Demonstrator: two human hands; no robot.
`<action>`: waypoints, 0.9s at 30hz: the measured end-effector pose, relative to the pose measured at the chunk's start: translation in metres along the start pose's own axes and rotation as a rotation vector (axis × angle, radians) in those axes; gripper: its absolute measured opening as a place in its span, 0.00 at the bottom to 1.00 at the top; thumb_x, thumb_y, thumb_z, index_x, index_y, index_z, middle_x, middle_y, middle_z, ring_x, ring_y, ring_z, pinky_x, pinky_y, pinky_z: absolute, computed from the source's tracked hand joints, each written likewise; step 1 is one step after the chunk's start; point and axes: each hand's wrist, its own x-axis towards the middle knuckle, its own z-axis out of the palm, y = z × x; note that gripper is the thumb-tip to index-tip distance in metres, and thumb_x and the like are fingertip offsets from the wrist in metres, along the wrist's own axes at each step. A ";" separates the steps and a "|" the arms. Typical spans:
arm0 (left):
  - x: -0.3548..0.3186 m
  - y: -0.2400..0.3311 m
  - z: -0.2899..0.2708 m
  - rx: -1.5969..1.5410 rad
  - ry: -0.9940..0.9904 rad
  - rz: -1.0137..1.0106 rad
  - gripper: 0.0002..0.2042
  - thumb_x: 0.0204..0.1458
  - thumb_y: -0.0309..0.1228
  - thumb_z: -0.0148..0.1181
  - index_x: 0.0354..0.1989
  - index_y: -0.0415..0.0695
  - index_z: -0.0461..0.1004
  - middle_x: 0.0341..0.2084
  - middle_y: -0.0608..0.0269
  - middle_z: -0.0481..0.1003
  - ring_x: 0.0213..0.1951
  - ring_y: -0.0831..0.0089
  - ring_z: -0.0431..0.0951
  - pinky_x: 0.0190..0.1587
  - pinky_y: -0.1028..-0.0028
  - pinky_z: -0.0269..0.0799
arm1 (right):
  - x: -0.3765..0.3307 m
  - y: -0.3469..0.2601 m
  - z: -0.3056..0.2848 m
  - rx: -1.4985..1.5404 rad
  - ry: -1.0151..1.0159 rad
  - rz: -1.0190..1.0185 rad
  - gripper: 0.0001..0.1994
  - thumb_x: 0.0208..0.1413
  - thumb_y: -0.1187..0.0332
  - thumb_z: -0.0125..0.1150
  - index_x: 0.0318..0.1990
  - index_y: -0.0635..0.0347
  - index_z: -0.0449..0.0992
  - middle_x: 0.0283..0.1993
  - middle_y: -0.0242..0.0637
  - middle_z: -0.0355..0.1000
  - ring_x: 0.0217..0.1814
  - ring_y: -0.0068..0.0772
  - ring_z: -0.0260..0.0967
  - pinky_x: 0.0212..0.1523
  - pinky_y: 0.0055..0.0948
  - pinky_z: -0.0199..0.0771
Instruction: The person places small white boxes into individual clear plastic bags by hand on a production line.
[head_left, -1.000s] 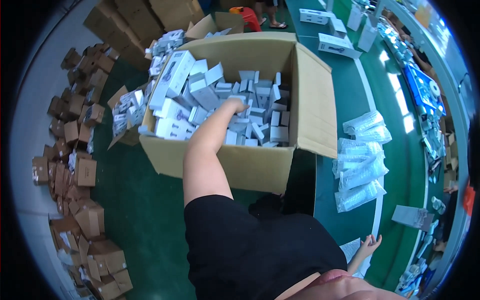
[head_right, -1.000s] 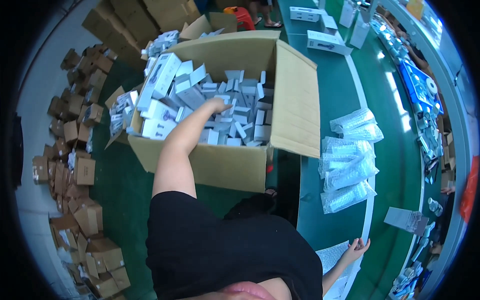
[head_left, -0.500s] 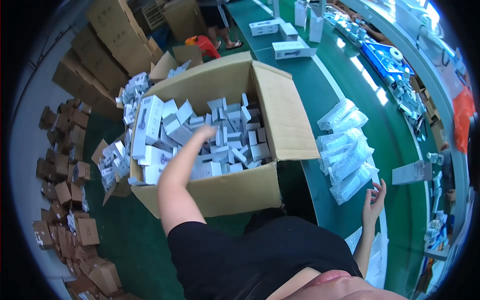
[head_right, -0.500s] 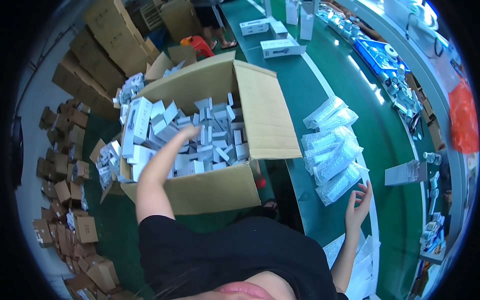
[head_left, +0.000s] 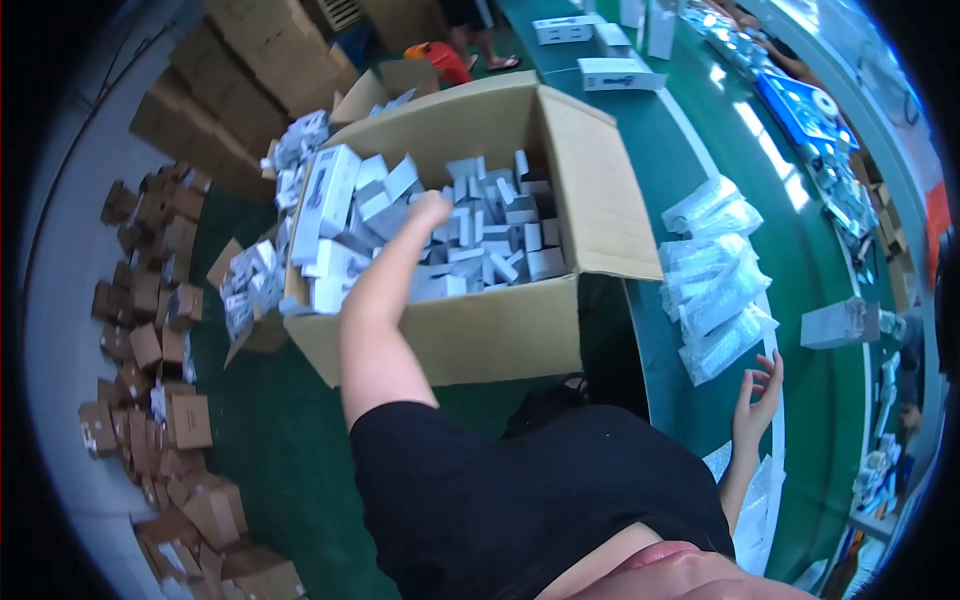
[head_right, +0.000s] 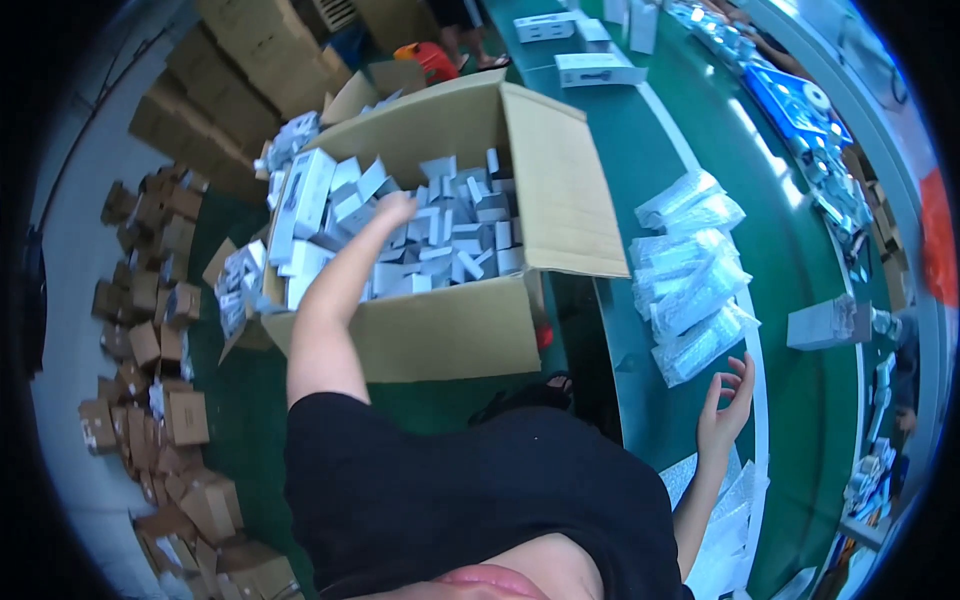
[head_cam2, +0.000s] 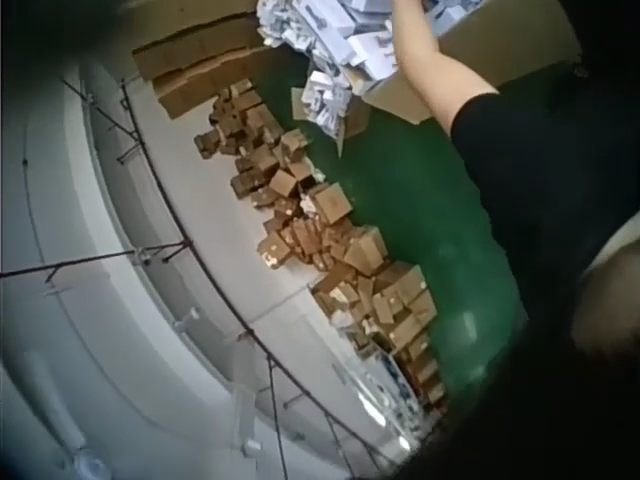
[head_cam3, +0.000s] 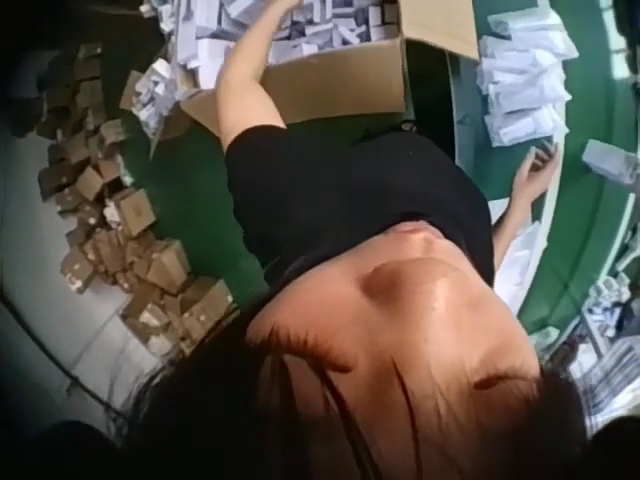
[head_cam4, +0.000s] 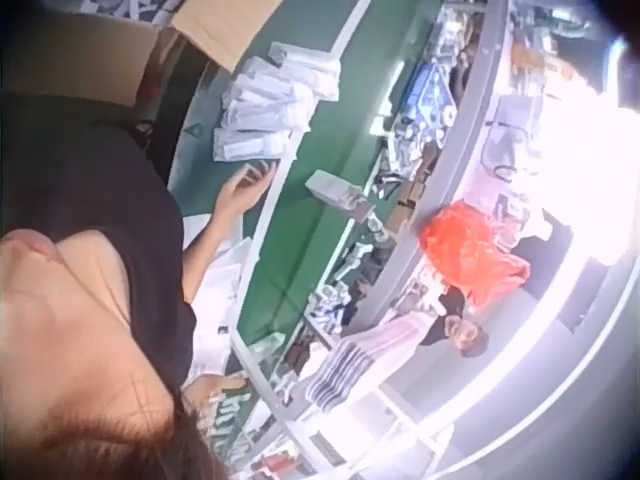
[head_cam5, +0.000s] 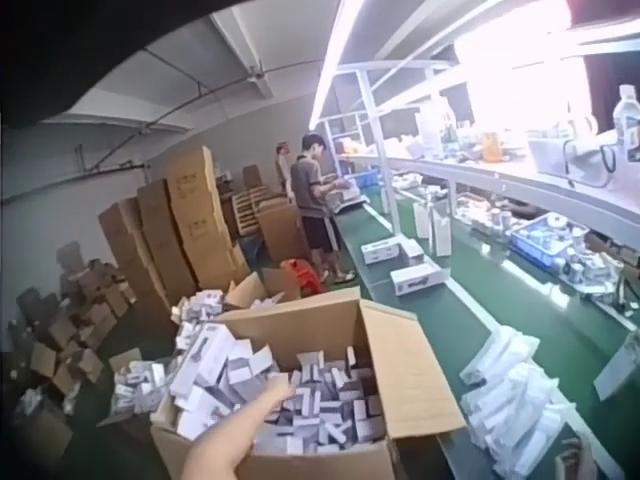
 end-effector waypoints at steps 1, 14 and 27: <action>0.000 -0.001 0.016 -0.006 -0.037 -0.016 0.19 0.46 0.40 0.43 0.31 0.36 0.74 0.31 0.48 0.74 0.32 0.50 0.73 0.33 0.59 0.67 | 0.004 -0.006 0.004 0.003 0.021 -0.023 0.25 0.48 0.78 0.49 0.56 0.61 0.55 0.45 0.41 0.64 0.34 0.26 0.63 0.33 0.20 0.63; -0.021 0.028 -0.025 -0.055 0.088 -0.013 0.13 0.41 0.34 0.48 0.27 0.38 0.75 0.24 0.53 0.75 0.28 0.60 0.75 0.31 0.66 0.69 | -0.014 -0.019 0.002 -0.079 -0.009 0.027 0.23 0.48 0.78 0.49 0.55 0.61 0.58 0.43 0.39 0.66 0.33 0.25 0.63 0.33 0.20 0.63; -0.260 0.183 -0.215 -1.294 -0.116 0.899 0.09 0.49 0.26 0.47 0.25 0.34 0.71 0.16 0.64 0.70 0.18 0.82 0.65 0.23 0.85 0.62 | 0.078 -0.178 0.054 0.238 -0.231 -0.703 0.46 0.29 0.65 0.70 0.59 0.60 0.49 0.61 0.47 0.48 0.62 0.47 0.48 0.58 0.40 0.53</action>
